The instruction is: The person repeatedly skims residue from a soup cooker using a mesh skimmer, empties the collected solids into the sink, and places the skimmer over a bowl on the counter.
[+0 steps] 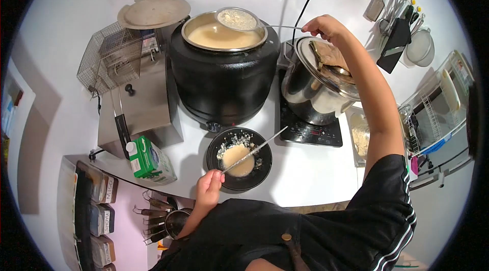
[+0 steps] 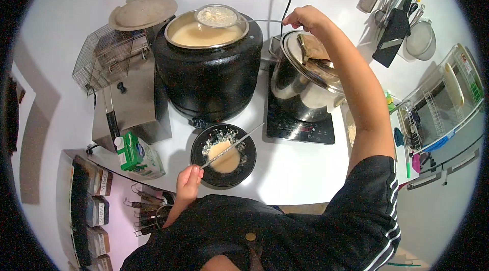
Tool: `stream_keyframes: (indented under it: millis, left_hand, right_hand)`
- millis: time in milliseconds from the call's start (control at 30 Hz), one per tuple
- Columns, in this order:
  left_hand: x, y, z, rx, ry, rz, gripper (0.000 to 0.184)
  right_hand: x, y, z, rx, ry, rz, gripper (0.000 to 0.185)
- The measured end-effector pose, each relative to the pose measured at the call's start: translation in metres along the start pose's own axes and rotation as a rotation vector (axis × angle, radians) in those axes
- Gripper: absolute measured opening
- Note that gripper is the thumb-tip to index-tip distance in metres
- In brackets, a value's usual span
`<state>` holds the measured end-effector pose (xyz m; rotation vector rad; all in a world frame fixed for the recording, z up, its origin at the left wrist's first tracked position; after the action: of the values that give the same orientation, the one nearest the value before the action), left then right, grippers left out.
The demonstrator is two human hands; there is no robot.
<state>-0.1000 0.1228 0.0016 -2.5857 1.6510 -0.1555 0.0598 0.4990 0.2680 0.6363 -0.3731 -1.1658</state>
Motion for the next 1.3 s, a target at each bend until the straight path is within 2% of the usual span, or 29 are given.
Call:
stream_keyframes:
  millis: [200, 300, 400, 500, 567, 700, 767, 833, 900, 933, 967, 1000, 1067, 1133, 1200, 1300]
  left_hand:
    - [0.010, 0.001, 0.009, -0.004, 0.012, -0.020, 0.027]
    - [0.010, 0.001, 0.013, 0.022, 0.021, -0.045, 0.028]
    - [0.010, -0.001, 0.018, -0.049, 0.064, -0.074, 0.029]
    - [0.008, -0.003, 0.003, -0.182, -0.004, -0.201, 0.028]
    - [0.009, -0.015, -0.017, -0.303, -0.119, -0.292, 0.028]
    - [0.012, -0.062, -0.032, -0.372, -0.168, -0.324, 0.028]
    - [0.015, -0.109, -0.047, -0.388, -0.249, -0.315, 0.027]
    - [0.012, -0.157, -0.045, -0.440, -0.231, -0.220, 0.026]
    - [0.015, -0.223, -0.046, -0.512, -0.245, -0.109, 0.025]
    - [0.021, -0.260, -0.054, -0.591, -0.254, -0.050, 0.025]
    - [0.025, -0.296, -0.053, -0.590, -0.278, 0.007, 0.025]
    - [0.025, -0.331, -0.048, -0.631, -0.337, 0.097, 0.025]
    - [0.020, -0.400, -0.038, -0.743, -0.628, 0.201, 0.024]
    - [0.020, -0.463, -0.029, -0.901, -0.772, 0.148, 0.023]
    - [0.007, -0.521, -0.010, -1.088, -0.750, 0.187, 0.019]
    - [-0.019, -0.595, 0.020, -1.109, -0.836, 0.265, 0.011]
  right_hand:
    - [-0.003, 0.000, -0.014, 0.075, -0.057, -0.025, 0.018]
    - [0.000, -0.003, -0.016, 0.085, -0.017, -0.008, 0.017]
    - [0.012, -0.006, -0.004, 0.267, 0.053, -0.024, 0.027]
    - [0.030, -0.002, -0.007, 0.194, 0.006, -0.051, 0.023]
    - [0.034, 0.002, -0.022, 0.002, -0.035, 0.052, 0.015]
    - [0.046, 0.048, -0.069, -0.092, -0.067, 0.172, 0.015]
    - [0.085, 0.091, -0.090, -0.120, -0.050, 0.153, 0.016]
    - [0.130, 0.145, -0.114, -0.137, -0.010, 0.104, 0.020]
    - [0.157, 0.207, -0.168, -0.125, -0.038, 0.036, 0.025]
    - [0.176, 0.237, -0.184, -0.077, 0.001, 0.111, 0.034]
    - [0.207, 0.267, -0.201, -0.034, -0.041, -0.031, 0.016]
    - [0.236, 0.293, -0.216, 0.022, -0.073, -0.173, 0.020]
    - [0.269, 0.347, -0.275, 0.172, 0.107, -0.250, 0.024]
    - [0.293, 0.387, -0.337, 0.282, 0.066, -0.464, 0.022]
    - [0.343, 0.398, -0.346, 0.834, -0.054, -0.735, 0.018]
    - [0.361, 0.384, -0.386, 1.153, 0.107, -0.852, 0.010]
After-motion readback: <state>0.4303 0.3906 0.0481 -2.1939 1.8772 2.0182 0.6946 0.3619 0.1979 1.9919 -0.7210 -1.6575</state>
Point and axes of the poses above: each hand's wrist, its own x-axis away from the middle knuckle, its own y-axis out of the back of the hand, z = x × y, the point moved 7 cm from there along -x, towards the middle knuckle, and after that the axes turned 5 degrees about -z, right-handed, at the moved point
